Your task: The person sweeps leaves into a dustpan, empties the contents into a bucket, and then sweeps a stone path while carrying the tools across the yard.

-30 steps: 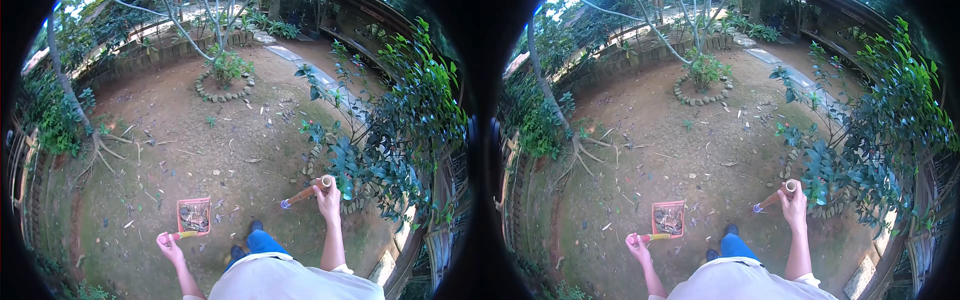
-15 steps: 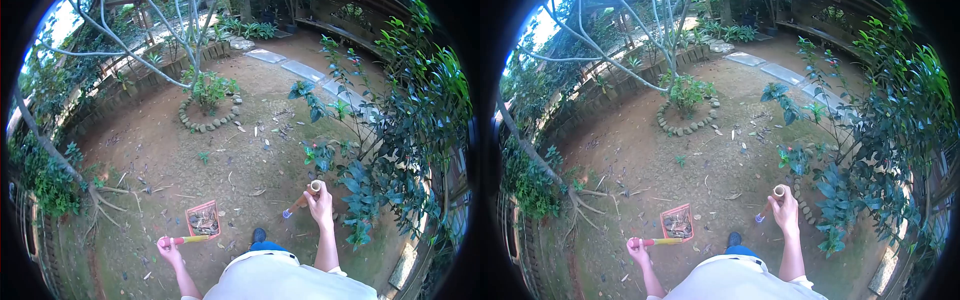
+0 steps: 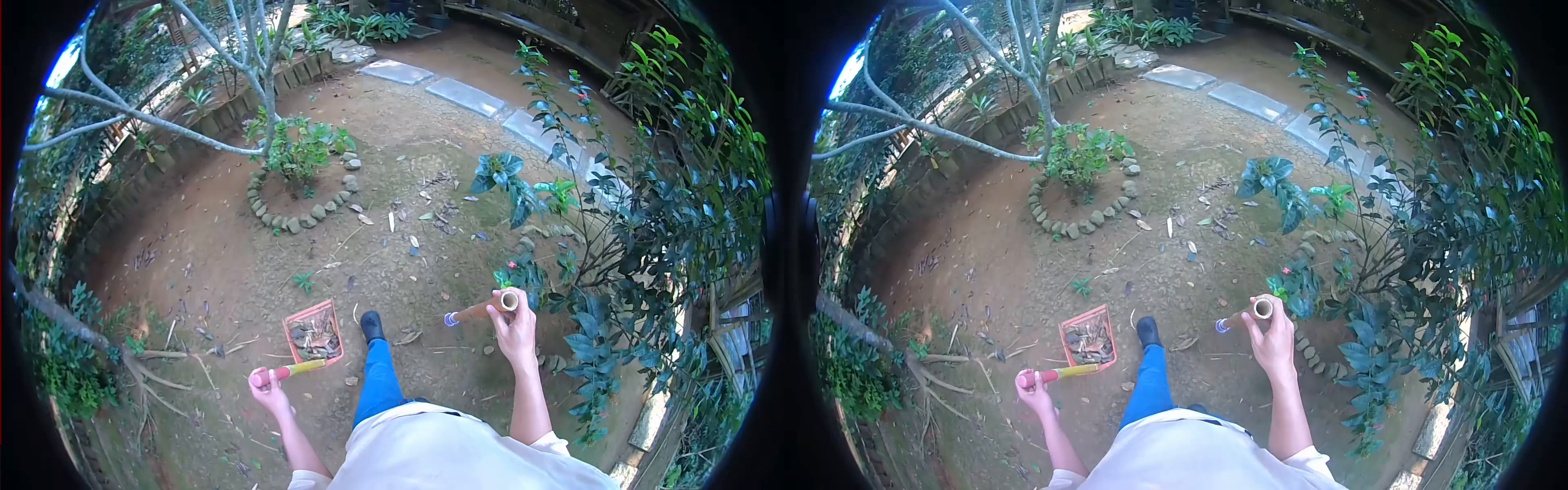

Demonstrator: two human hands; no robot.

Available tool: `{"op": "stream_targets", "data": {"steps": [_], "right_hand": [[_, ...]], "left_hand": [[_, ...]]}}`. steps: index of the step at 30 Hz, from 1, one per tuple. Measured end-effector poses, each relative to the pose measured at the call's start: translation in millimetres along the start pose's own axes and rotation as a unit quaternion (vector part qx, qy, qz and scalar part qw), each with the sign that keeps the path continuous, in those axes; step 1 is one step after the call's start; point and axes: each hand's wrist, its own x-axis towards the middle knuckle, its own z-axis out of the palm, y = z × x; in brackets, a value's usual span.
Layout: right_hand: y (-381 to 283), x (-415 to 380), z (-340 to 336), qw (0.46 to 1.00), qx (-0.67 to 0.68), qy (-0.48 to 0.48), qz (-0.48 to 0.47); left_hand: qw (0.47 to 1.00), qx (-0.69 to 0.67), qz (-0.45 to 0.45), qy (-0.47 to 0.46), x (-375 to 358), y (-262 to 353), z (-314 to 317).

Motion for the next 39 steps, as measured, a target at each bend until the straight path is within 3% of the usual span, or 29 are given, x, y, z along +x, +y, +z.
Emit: {"op": "stream_targets", "data": {"steps": [7, 11, 18, 26, 29, 39], "right_hand": [[1, 142, 86, 0.999, -0.038, 0.015, 0.018], [-13, 222, 127, 0.997, -0.064, 0.016, 0.030], [-24, 332, 161, 0.992, -0.060, 0.104, 0.038], [10, 477, 180, 0.981, -0.013, 0.190, 0.045], [17, 542, 169, 0.976, 0.012, 0.212, 0.048], [84, 747, 120, 0.967, 0.052, 0.244, 0.053]], "left_hand": [[0.998, -0.013, -0.051, -0.029, 125, 2, 142], [0.995, 0.011, -0.029, -0.092, 193, 12, 218], [0.972, 0.073, 0.067, -0.213, 277, 54, 366], [0.953, 0.079, 0.122, -0.267, 336, 86, 554], [0.959, 0.042, 0.066, -0.273, 350, 107, 626], [0.959, 0.015, 0.037, -0.281, 375, 178, 876]]}}
